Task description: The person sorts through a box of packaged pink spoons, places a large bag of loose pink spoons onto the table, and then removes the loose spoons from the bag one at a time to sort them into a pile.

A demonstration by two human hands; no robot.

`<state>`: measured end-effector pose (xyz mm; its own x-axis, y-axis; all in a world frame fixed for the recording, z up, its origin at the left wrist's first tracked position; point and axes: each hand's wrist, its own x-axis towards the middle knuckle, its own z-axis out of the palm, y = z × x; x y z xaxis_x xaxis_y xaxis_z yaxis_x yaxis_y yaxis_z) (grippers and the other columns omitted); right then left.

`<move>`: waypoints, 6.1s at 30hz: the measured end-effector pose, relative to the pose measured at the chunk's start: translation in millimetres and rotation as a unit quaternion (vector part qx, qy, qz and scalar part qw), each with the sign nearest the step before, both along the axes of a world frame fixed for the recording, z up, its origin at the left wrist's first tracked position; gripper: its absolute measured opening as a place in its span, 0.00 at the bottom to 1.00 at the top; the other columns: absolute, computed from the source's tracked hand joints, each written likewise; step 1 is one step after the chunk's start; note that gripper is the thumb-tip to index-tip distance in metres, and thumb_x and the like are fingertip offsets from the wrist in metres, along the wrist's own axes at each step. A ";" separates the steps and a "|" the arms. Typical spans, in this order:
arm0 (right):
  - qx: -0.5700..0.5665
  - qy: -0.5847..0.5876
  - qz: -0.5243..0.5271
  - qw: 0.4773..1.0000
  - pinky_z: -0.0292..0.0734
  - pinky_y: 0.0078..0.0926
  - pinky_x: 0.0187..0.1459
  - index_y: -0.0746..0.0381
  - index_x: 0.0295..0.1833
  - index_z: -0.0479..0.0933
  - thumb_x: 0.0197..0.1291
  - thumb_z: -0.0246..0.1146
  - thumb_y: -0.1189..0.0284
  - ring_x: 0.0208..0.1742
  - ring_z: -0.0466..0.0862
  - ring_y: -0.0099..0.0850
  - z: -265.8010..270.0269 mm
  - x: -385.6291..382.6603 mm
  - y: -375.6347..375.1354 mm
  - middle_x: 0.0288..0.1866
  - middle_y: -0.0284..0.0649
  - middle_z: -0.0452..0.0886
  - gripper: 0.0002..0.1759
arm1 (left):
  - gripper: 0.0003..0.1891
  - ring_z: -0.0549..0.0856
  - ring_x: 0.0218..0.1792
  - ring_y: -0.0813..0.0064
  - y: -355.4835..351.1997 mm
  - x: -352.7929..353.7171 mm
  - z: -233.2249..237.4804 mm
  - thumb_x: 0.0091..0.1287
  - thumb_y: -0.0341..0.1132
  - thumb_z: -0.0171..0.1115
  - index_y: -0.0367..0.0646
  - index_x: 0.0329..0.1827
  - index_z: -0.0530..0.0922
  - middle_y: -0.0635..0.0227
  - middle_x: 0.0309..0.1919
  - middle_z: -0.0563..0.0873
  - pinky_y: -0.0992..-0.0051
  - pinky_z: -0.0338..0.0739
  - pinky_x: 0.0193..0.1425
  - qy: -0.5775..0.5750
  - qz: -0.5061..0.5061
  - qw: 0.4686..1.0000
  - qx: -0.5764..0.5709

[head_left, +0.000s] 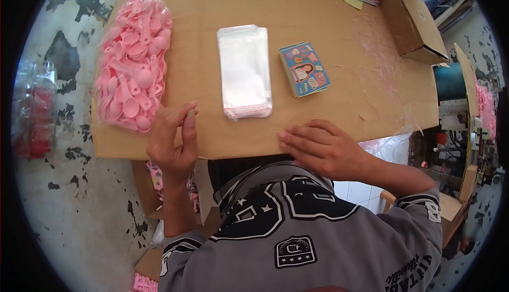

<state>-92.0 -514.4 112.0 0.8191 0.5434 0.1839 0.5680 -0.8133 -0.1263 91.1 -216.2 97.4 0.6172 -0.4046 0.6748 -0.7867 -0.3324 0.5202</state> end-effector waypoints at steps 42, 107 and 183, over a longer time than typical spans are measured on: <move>0.449 -0.246 -0.057 0.857 0.81 0.30 0.51 0.64 0.57 0.88 0.88 0.62 0.59 0.45 0.89 0.29 213.9 112.8 -64.5 0.46 0.38 0.92 0.19 | 0.37 0.75 0.83 0.34 -259.8 -124.9 52.9 0.80 0.57 0.71 0.32 0.77 0.80 0.36 0.82 0.76 0.50 0.73 0.85 0.298 -0.442 0.831 -0.160; 0.021 -0.155 0.007 0.988 0.87 0.52 0.45 0.53 0.44 0.89 0.78 0.67 0.49 0.50 0.94 0.47 73.3 391.0 70.1 0.42 0.40 0.94 0.19 | 0.08 0.86 0.45 0.55 18.9 20.1 0.0 0.69 0.30 0.78 0.40 0.43 0.86 0.60 0.39 0.87 0.57 0.78 0.53 -0.057 0.091 0.991 0.079; 0.029 -0.016 -0.341 0.939 0.61 0.60 0.87 0.63 0.77 0.82 0.87 0.45 0.43 0.82 0.78 0.61 -72.7 693.0 -120.6 0.77 0.61 0.83 0.39 | 0.36 0.65 0.87 0.28 47.2 -8.7 -31.3 0.87 0.54 0.51 0.32 0.84 0.69 0.39 0.86 0.70 0.33 0.54 0.90 0.070 0.310 0.948 0.010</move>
